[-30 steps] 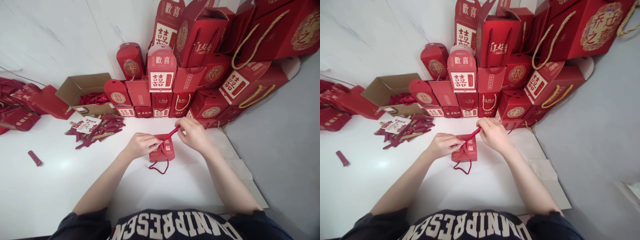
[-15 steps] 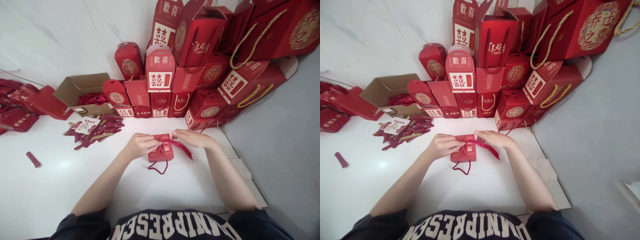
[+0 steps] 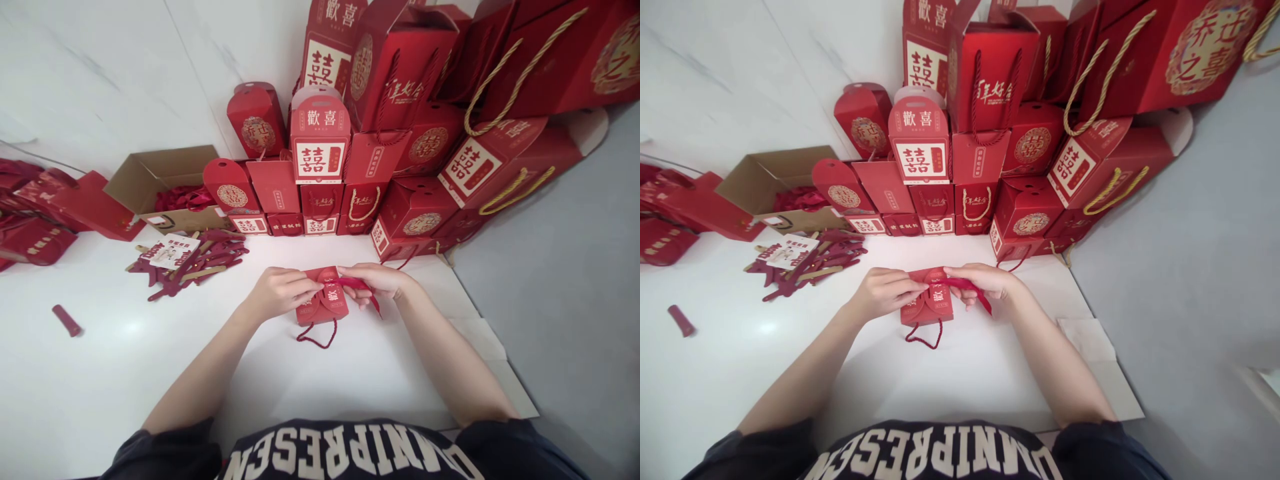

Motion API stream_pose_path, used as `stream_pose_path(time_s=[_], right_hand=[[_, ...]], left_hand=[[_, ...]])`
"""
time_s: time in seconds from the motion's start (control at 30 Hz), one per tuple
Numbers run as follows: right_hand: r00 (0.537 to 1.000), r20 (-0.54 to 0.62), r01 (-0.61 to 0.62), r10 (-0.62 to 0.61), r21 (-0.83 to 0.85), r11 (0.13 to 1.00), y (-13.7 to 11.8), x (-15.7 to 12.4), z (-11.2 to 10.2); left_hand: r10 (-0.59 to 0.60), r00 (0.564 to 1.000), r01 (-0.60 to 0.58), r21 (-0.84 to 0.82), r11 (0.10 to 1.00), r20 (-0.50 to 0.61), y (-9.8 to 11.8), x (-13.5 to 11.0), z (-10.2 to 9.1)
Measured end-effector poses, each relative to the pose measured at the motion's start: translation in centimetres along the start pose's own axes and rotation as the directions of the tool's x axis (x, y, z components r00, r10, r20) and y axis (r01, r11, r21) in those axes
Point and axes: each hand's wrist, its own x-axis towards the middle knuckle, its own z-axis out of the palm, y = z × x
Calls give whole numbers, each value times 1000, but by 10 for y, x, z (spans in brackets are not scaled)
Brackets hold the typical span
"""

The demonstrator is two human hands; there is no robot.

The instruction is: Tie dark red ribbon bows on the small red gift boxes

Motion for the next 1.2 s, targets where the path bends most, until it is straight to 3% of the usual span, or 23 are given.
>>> stream_pose_path(time_s=[0.1, 0.23, 0.37, 0.43, 0.5, 0.67, 0.77, 0.83, 0.9, 1.07, 1.13, 1.2], right_hand=[[986, -95, 114, -135, -206, 972, -11, -8, 5], [923, -203, 204, -328, -466, 861, -21, -20, 9], [929, -173, 188, -327, -540, 820, -23, -29, 16], [906, -205, 184, -371, -598, 780, -23, -29, 24], [852, -231, 175, -470, -720, 671, -23, -27, 31], [716, -182, 13, -674, -962, 274, -18, -15, 40], [671, -67, -85, -738, -996, 13, -14, -11, 39], [655, -43, -141, -754, -988, -66, -13, -12, 39], [639, -121, -206, -759, -978, -18, -13, -13, 40], [641, -385, -220, -665, -921, 321, -15, -12, 42], [655, -419, -228, -629, -903, 364, -15, -10, 41], [652, -415, -247, -634, -907, 340, -16, -9, 38]], left_hand=[[-14, 1000, 14, -11, 1000, -12, 0, 0, 1], [-34, 999, 32, -44, 999, -40, 0, 2, 2], [-48, 998, 43, -95, 995, -43, 0, 2, 2], [-54, 998, 50, -102, 994, -44, 0, 2, 2], [-58, 997, 54, -98, 994, -43, 0, 2, 2], [-40, 998, 36, -76, 996, -46, -1, 1, 2], [-47, 998, 43, -87, 995, -39, -2, 1, 3], [-54, 998, 49, -112, 992, -42, -2, 0, 4], [-56, 997, 50, -132, 990, -48, -3, 0, 4], [-42, 999, 36, -164, 986, -33, -4, 0, 4], [-43, 999, 38, -180, 983, -25, -4, 0, 4], [-48, 999, 45, -196, 980, -14, -5, -1, 4]])
